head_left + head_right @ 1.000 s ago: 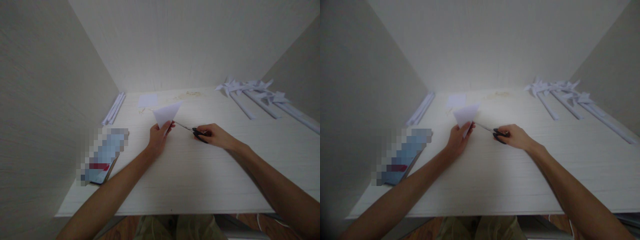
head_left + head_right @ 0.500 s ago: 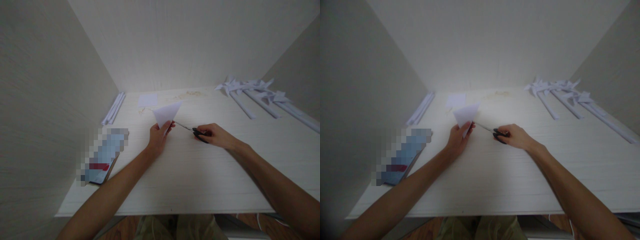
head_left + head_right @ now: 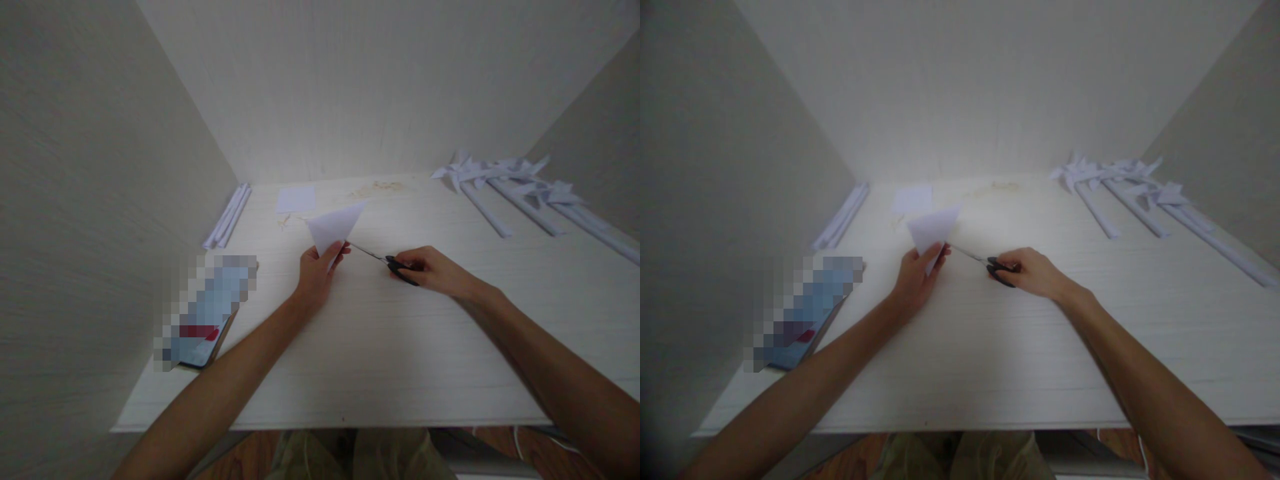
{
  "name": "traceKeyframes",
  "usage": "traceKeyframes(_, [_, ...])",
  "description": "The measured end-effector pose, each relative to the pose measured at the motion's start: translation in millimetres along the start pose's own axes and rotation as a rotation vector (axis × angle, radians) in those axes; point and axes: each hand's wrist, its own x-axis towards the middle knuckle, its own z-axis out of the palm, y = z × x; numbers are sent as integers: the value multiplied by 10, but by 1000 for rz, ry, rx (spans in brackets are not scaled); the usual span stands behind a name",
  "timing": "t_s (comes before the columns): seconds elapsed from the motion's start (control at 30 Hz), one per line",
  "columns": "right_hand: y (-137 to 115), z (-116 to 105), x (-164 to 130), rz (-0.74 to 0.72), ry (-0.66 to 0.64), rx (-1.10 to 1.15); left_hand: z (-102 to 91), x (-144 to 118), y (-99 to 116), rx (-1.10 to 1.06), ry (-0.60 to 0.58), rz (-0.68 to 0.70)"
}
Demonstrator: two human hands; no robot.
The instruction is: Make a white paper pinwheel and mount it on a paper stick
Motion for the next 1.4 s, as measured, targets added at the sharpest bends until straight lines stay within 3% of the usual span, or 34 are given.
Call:
traceKeyframes(0.83, [-10, -6, 0, 23, -45, 92, -1, 4, -1, -29, -14, 10])
traceKeyframes(1.4, [-46, -15, -7, 28, -3, -70, -21, 19, -21, -10, -26, 15])
